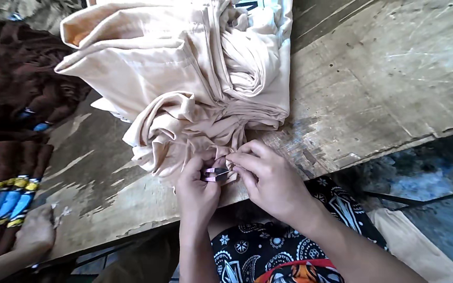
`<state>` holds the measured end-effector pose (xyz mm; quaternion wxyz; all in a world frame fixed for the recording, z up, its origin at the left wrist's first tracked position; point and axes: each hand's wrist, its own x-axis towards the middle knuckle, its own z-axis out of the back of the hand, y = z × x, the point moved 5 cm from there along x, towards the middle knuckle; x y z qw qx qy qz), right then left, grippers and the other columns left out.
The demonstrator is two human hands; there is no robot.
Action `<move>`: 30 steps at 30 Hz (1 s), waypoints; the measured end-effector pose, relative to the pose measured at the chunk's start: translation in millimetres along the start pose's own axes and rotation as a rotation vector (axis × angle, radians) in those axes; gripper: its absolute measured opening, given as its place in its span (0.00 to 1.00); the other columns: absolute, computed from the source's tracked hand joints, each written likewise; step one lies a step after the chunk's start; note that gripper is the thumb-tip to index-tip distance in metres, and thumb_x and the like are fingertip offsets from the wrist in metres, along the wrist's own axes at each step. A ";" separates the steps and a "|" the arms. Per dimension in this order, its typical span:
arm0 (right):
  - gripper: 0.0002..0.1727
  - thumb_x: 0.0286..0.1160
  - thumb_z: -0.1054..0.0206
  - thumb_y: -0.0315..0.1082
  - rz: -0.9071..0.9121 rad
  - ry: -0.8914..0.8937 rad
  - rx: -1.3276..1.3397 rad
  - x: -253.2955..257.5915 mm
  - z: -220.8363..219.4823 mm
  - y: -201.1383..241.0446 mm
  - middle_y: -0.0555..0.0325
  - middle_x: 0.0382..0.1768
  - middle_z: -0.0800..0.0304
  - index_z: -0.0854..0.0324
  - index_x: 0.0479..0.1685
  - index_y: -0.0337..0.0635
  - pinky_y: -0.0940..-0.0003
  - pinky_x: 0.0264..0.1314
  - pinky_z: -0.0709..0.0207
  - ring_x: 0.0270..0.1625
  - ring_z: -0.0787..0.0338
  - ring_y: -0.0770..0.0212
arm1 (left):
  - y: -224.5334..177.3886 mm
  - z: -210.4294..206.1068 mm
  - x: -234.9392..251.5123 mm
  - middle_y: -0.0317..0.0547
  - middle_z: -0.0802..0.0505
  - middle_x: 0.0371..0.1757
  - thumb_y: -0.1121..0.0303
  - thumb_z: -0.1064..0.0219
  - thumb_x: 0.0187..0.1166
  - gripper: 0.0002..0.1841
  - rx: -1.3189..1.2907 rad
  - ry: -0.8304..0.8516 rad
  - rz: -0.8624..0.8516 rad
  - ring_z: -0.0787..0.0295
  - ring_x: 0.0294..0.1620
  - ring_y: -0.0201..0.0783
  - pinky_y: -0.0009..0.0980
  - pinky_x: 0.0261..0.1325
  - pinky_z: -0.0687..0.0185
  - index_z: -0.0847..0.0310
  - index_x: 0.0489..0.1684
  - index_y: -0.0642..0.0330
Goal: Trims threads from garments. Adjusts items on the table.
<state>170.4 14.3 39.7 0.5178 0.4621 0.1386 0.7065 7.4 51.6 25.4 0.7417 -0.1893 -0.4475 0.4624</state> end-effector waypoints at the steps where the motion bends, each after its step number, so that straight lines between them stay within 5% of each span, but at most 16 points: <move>1: 0.12 0.75 0.29 0.30 0.005 0.001 0.000 -0.8 0.0 0.0 0.58 0.48 0.11 0.06 0.53 0.50 0.72 0.44 0.13 0.47 0.10 0.65 | -0.6 0.0 -0.6 0.26 0.08 0.37 0.69 0.31 0.78 0.09 0.000 0.000 -0.005 0.15 0.32 0.14 0.13 0.35 0.19 0.14 0.52 0.58; 12: 0.12 0.74 0.29 0.28 0.049 -0.012 0.051 -3.3 3.0 -0.9 0.57 0.49 0.11 0.06 0.53 0.48 0.73 0.48 0.12 0.48 0.10 0.65 | -0.7 -0.3 0.4 0.27 0.07 0.38 0.72 0.30 0.77 0.09 -0.008 0.013 0.001 0.13 0.34 0.17 0.15 0.37 0.17 0.14 0.52 0.56; 30: 0.11 0.75 0.28 0.28 0.031 0.008 0.010 -2.1 4.9 3.4 0.54 0.50 0.11 0.06 0.52 0.46 0.71 0.41 0.13 0.44 0.09 0.64 | -3.1 -0.7 -2.4 0.29 0.06 0.40 0.73 0.31 0.77 0.11 0.039 0.011 -0.010 0.13 0.34 0.17 0.15 0.36 0.17 0.14 0.55 0.54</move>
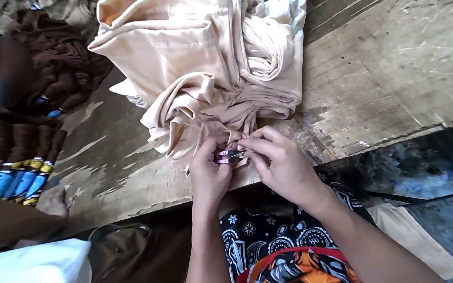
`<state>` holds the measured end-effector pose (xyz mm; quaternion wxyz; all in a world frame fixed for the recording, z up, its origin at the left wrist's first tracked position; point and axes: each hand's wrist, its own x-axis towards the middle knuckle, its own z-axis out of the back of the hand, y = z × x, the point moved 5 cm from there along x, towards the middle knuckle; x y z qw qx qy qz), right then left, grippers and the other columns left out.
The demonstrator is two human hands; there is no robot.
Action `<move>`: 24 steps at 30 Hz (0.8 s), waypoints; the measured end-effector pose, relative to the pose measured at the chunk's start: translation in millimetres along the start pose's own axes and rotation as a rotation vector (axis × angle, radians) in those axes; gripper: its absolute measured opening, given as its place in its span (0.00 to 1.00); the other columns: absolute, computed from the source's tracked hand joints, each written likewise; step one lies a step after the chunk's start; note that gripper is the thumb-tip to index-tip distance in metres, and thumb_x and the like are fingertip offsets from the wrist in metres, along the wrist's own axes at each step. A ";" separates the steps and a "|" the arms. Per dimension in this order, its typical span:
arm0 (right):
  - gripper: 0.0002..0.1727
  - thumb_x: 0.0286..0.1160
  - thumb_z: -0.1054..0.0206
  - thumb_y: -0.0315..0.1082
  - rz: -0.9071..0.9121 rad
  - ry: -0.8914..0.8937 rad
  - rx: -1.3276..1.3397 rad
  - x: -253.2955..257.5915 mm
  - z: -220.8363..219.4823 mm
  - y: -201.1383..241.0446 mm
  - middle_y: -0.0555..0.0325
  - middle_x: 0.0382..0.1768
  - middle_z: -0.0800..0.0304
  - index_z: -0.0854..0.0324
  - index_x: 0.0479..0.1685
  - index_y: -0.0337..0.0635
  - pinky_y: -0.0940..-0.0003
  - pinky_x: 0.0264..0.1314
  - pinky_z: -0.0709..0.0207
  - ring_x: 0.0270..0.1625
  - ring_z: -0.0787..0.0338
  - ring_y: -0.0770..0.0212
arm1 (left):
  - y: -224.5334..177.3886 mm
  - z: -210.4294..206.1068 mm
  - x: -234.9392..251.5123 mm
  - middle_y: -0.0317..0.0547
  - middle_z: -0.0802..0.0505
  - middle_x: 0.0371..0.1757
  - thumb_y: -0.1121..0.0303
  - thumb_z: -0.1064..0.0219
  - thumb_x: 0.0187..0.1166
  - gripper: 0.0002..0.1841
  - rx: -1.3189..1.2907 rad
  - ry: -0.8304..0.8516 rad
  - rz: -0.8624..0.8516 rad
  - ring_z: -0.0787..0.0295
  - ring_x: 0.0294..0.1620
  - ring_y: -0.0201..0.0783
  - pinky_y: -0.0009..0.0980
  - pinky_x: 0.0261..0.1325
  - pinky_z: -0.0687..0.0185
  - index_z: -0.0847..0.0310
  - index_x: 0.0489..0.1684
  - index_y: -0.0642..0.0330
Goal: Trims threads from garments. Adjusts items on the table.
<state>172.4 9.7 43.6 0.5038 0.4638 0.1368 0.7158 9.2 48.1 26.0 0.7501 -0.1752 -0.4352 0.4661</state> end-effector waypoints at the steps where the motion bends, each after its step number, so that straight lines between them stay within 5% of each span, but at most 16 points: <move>1: 0.11 0.75 0.28 0.28 0.003 0.002 -0.005 -0.6 0.8 0.9 0.54 0.50 0.11 0.06 0.52 0.45 0.71 0.41 0.13 0.44 0.09 0.63 | -1.0 0.1 -1.4 0.29 0.07 0.39 0.73 0.31 0.77 0.11 0.005 0.003 0.002 0.13 0.33 0.18 0.16 0.35 0.18 0.14 0.54 0.54; 24: 0.13 0.76 0.31 0.31 0.084 -0.086 -0.195 -3.7 -6.9 -0.9 0.56 0.49 0.10 0.06 0.54 0.49 0.72 0.43 0.12 0.46 0.09 0.64 | 3.2 -4.4 1.7 0.29 0.06 0.38 0.68 0.30 0.80 0.07 -0.015 -0.012 -0.019 0.11 0.34 0.20 0.21 0.39 0.13 0.12 0.51 0.53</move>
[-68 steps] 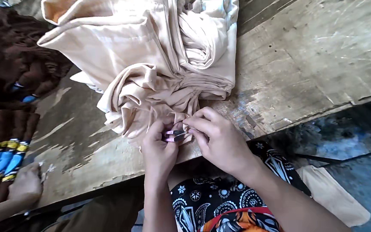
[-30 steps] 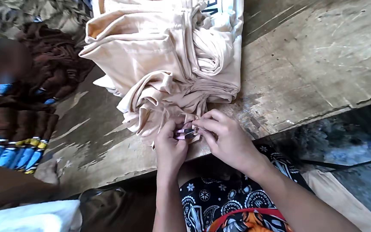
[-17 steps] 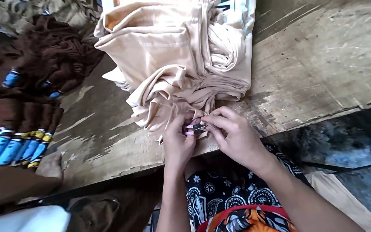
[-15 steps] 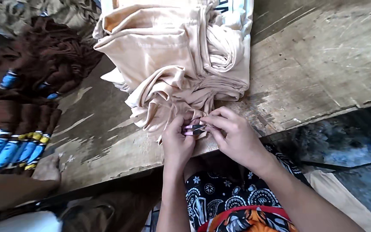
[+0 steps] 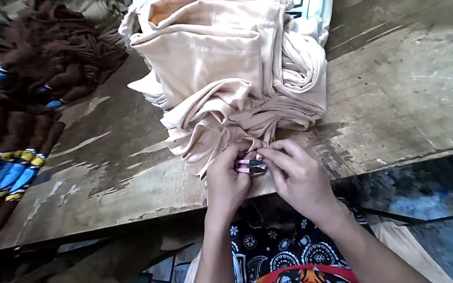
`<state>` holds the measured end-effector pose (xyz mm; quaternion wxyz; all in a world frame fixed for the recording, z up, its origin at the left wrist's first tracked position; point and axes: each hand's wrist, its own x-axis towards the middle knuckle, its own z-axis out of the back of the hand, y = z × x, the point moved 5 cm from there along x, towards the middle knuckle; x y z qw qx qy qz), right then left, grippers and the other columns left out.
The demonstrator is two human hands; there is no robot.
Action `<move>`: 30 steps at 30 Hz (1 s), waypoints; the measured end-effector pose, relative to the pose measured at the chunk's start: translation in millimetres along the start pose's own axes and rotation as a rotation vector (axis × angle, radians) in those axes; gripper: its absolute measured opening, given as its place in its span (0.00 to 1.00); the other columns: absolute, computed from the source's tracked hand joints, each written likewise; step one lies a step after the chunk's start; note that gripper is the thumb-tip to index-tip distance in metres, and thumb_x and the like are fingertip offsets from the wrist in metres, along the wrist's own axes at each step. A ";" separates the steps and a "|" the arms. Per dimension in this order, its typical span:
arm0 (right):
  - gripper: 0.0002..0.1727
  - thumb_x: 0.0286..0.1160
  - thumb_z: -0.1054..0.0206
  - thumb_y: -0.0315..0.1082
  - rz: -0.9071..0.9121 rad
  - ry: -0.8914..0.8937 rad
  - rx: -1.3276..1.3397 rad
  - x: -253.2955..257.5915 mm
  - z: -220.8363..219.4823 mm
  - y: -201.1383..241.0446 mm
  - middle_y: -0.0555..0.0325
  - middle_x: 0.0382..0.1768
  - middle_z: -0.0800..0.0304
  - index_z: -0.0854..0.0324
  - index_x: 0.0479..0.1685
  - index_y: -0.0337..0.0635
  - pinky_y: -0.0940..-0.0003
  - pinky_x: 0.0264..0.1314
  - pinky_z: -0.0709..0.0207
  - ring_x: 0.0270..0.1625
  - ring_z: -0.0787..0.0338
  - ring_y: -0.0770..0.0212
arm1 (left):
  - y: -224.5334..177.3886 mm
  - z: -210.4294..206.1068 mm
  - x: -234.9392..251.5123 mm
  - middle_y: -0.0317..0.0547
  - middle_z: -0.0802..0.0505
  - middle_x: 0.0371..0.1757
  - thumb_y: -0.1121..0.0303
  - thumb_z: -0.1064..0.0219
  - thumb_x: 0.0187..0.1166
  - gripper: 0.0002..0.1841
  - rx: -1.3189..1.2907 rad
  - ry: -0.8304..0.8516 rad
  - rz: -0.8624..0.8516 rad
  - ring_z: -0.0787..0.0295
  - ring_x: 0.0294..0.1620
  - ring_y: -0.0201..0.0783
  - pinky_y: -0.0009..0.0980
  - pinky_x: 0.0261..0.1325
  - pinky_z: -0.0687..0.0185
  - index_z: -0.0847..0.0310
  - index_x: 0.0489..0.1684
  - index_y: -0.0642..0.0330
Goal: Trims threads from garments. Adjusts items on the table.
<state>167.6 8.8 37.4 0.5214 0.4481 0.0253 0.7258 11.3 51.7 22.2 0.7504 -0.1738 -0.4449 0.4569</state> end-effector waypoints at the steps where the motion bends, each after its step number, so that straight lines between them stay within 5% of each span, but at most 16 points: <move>1: 0.13 0.76 0.31 0.30 0.006 -0.005 0.000 0.5 -0.1 -0.6 0.56 0.48 0.10 0.06 0.54 0.49 0.73 0.43 0.12 0.46 0.09 0.64 | 0.7 -0.6 0.2 0.29 0.06 0.39 0.68 0.30 0.79 0.08 -0.008 -0.003 0.003 0.11 0.35 0.20 0.21 0.39 0.13 0.12 0.51 0.53; 9: 0.13 0.73 0.30 0.27 -0.047 -0.002 0.045 0.3 -2.7 2.1 0.58 0.48 0.07 0.05 0.50 0.51 0.69 0.50 0.11 0.51 0.08 0.63 | 12.6 1.7 -2.7 0.33 0.09 0.35 0.69 0.37 0.70 0.14 0.002 0.003 -0.043 0.15 0.32 0.19 0.20 0.36 0.16 0.13 0.49 0.62; 15: 0.14 0.74 0.34 0.23 -0.059 0.051 0.153 3.3 -4.7 0.6 0.53 0.47 0.08 0.06 0.50 0.46 0.65 0.56 0.12 0.53 0.08 0.57 | 8.3 1.7 0.2 0.36 0.10 0.35 0.71 0.35 0.73 0.11 -0.012 0.034 -0.025 0.18 0.34 0.15 0.14 0.38 0.20 0.16 0.46 0.71; 18: 0.15 0.75 0.34 0.24 -0.060 0.058 0.163 4.3 -4.7 -0.8 0.55 0.48 0.07 0.06 0.52 0.48 0.67 0.54 0.11 0.52 0.07 0.60 | 6.2 0.4 3.4 0.35 0.10 0.35 0.72 0.36 0.68 0.13 0.002 0.002 -0.016 0.17 0.32 0.15 0.14 0.37 0.20 0.15 0.46 0.69; 30: 0.14 0.74 0.31 0.27 -0.033 0.041 0.101 0.7 -4.1 -2.3 0.60 0.48 0.10 0.06 0.53 0.51 0.73 0.48 0.11 0.50 0.09 0.66 | 6.4 0.3 1.5 0.28 0.07 0.35 0.69 0.33 0.72 0.11 0.054 -0.009 -0.012 0.14 0.32 0.16 0.16 0.35 0.16 0.12 0.49 0.58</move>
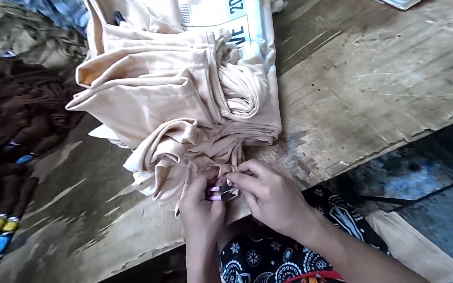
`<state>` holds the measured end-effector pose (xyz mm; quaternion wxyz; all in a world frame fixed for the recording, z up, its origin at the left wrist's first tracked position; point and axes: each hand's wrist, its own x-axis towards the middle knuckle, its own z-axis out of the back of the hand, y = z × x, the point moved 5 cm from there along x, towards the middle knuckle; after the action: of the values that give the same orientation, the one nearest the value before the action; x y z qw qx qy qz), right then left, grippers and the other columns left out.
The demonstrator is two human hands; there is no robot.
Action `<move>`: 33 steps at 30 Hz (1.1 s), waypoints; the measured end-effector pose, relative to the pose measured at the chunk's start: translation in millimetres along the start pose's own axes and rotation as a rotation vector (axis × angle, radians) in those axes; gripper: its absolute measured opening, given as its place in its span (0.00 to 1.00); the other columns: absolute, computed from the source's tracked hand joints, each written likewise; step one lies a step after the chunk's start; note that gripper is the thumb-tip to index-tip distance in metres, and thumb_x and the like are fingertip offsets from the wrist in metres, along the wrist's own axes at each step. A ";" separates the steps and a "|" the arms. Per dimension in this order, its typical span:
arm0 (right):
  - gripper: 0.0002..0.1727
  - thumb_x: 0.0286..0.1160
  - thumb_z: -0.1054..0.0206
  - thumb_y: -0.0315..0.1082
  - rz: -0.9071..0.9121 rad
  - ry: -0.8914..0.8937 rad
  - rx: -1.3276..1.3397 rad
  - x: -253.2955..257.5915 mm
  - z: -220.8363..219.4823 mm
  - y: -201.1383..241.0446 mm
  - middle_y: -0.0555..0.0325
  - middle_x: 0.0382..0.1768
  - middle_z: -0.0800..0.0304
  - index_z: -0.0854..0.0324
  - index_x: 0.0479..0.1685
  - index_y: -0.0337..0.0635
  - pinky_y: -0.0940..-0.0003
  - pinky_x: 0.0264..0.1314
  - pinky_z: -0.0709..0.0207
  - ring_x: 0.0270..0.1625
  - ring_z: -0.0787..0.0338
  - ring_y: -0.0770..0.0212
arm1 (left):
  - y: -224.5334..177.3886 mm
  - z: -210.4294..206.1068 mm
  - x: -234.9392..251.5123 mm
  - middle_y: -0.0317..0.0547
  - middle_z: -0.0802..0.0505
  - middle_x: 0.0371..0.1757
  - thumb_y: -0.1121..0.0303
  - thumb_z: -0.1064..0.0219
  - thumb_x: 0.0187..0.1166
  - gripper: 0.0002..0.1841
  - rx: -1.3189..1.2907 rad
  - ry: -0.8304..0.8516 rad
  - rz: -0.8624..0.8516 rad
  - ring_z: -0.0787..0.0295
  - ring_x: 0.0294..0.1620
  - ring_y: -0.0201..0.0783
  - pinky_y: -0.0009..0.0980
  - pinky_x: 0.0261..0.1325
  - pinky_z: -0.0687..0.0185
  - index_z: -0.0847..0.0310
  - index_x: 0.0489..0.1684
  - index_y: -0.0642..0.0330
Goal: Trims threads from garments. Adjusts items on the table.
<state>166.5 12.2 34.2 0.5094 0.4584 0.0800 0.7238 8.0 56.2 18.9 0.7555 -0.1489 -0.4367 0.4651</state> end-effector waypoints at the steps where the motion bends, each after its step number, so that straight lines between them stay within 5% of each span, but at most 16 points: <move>1: 0.14 0.73 0.31 0.27 0.005 -0.008 -0.009 0.0 -0.3 0.2 0.60 0.48 0.10 0.06 0.53 0.51 0.73 0.48 0.12 0.50 0.09 0.66 | -0.3 -0.2 -0.3 0.28 0.07 0.35 0.68 0.33 0.73 0.11 -0.004 -0.002 -0.002 0.14 0.32 0.16 0.16 0.35 0.16 0.12 0.49 0.58; 8: 0.12 0.72 0.30 0.27 0.025 -0.064 -0.109 0.1 -3.4 4.8 0.57 0.46 0.09 0.06 0.49 0.50 0.72 0.49 0.12 0.49 0.08 0.63 | 0.6 -0.3 -0.4 0.27 0.08 0.35 0.68 0.34 0.74 0.11 -0.020 0.000 -0.031 0.14 0.32 0.17 0.17 0.35 0.16 0.11 0.49 0.57; 16: 0.14 0.76 0.35 0.24 0.004 -0.025 -0.029 0.9 -4.4 1.4 0.53 0.47 0.08 0.06 0.52 0.46 0.66 0.57 0.13 0.53 0.08 0.57 | 0.0 -2.6 0.0 0.35 0.08 0.34 0.69 0.36 0.72 0.12 -0.012 0.005 -0.065 0.16 0.32 0.15 0.15 0.36 0.18 0.13 0.45 0.66; 27: 0.14 0.74 0.35 0.21 0.016 -0.004 0.090 2.6 -6.8 -0.4 0.46 0.49 0.09 0.07 0.50 0.41 0.59 0.58 0.13 0.55 0.09 0.49 | 5.3 -1.2 1.8 0.49 0.11 0.37 0.82 0.37 0.65 0.14 -0.046 0.123 -0.104 0.18 0.36 0.24 0.21 0.41 0.19 0.20 0.48 0.80; 33: 0.14 0.73 0.35 0.22 -0.002 -0.022 -0.003 4.9 -11.4 1.9 0.48 0.50 0.10 0.08 0.51 0.43 0.60 0.58 0.13 0.56 0.09 0.50 | 4.2 -1.2 -0.6 0.55 0.08 0.39 0.78 0.35 0.73 0.13 0.015 0.106 -0.163 0.11 0.39 0.30 0.27 0.47 0.13 0.17 0.50 0.80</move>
<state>156.4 19.3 31.7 0.5118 0.4654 0.0737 0.7184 6.4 58.1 15.2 0.8139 -0.1315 -0.4033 0.3970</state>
